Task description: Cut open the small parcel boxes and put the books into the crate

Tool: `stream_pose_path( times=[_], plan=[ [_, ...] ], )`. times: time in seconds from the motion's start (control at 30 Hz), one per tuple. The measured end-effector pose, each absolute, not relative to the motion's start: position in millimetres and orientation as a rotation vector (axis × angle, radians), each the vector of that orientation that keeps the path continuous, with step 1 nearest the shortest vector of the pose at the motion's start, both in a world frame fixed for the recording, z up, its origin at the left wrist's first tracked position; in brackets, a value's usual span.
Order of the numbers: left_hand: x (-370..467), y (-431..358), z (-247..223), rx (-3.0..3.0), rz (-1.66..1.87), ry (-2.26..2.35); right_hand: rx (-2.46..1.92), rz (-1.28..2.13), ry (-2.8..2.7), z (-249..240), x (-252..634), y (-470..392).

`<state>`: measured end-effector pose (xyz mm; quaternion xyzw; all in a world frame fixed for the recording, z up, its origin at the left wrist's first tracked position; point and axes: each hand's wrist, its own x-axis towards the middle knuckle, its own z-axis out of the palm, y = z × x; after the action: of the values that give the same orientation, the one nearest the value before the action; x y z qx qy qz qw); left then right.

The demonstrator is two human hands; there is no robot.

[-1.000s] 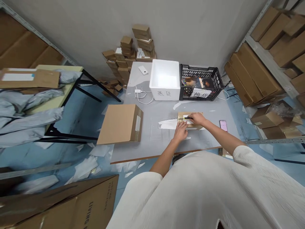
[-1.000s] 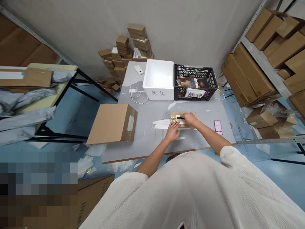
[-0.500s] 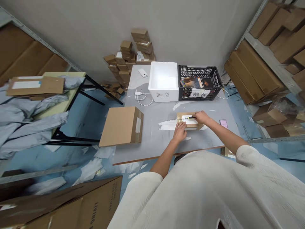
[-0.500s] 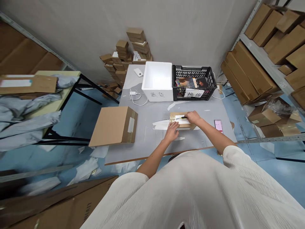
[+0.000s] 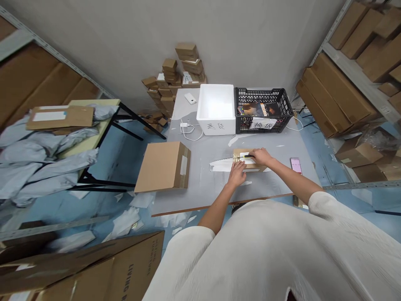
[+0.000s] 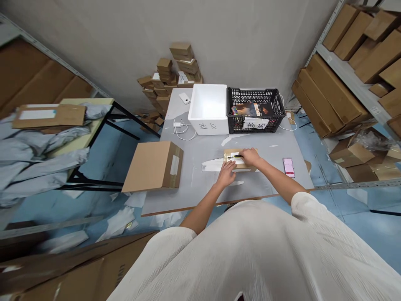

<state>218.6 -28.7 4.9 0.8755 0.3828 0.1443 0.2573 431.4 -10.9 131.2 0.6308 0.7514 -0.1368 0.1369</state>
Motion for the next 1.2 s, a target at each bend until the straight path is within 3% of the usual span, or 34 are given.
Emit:
stream_pose_path(
  times=[1.2],
  plan=[
    [218.3,-26.9,4.2,2.389,0.325,1.046,1.733,-0.301,2.154,130.4,432.5,-10.8]
  ],
)
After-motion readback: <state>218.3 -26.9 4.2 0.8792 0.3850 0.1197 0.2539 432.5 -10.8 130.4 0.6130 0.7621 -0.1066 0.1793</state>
